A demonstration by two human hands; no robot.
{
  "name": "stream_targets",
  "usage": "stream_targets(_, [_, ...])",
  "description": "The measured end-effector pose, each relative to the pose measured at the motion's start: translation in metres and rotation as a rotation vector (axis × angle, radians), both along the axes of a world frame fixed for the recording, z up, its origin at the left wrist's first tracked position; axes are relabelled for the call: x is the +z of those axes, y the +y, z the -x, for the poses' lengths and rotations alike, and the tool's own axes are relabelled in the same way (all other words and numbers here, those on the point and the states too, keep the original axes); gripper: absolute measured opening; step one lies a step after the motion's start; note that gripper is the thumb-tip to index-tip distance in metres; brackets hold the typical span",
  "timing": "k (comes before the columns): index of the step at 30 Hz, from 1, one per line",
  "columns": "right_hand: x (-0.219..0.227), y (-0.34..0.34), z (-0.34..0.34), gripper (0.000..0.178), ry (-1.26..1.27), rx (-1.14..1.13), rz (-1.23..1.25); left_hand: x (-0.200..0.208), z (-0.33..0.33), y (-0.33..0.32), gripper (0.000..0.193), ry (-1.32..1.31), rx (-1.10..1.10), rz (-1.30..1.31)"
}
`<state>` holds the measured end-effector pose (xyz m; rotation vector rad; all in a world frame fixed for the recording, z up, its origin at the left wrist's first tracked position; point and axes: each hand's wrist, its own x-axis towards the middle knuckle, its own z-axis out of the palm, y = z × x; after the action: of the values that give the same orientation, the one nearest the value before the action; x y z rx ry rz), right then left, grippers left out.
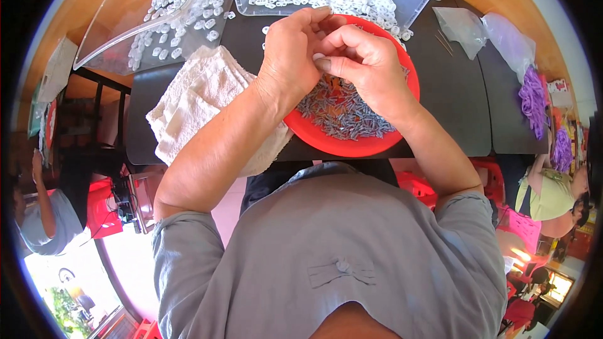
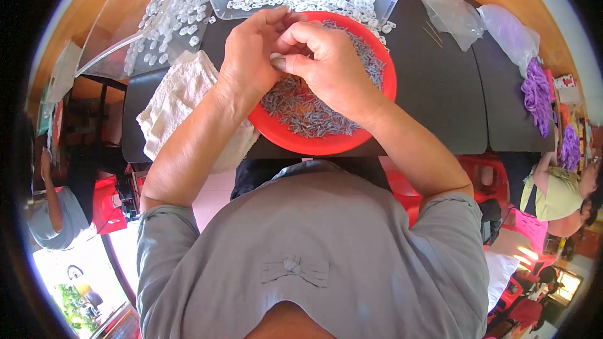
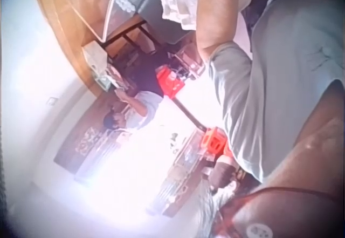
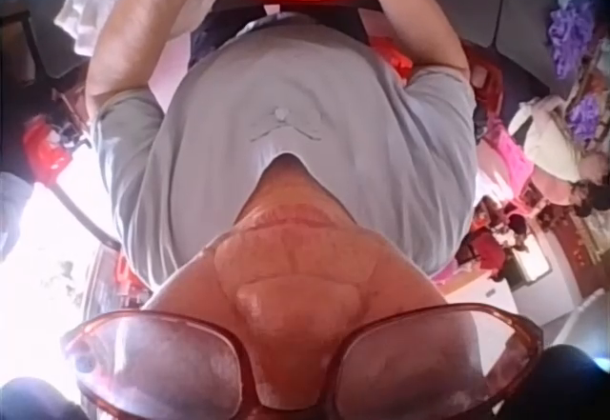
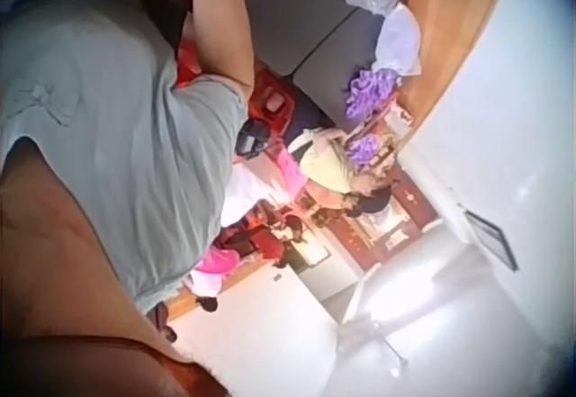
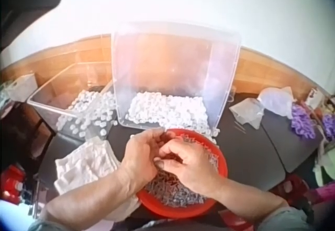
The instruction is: Assembling small white plastic components by manually inserting metal parts into them.
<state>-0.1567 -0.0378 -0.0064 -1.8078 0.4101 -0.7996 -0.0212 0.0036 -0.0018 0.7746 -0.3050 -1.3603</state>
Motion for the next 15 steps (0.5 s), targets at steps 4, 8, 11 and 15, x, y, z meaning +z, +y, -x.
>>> stream_targets(4, [0.021, -0.002, 0.009, 0.012, 0.056, -0.056, -0.050, 0.001, 0.007, 0.003, 0.018, -0.283, 0.207, 0.194])
stream_targets(8, [0.034, -0.024, 0.023, 0.013, -0.046, -0.188, -0.135, 0.007, 0.010, 0.006, 0.016, -0.392, 0.124, 0.196])
stream_targets(11, [0.034, -0.036, 0.029, 0.015, -0.054, -0.197, -0.178, 0.006, 0.012, 0.005, 0.016, -0.492, 0.098, 0.182])
stream_targets(15, [0.037, -0.033, 0.029, 0.016, -0.047, -0.191, -0.131, 0.005, 0.013, 0.005, 0.017, -0.553, 0.090, 0.191])
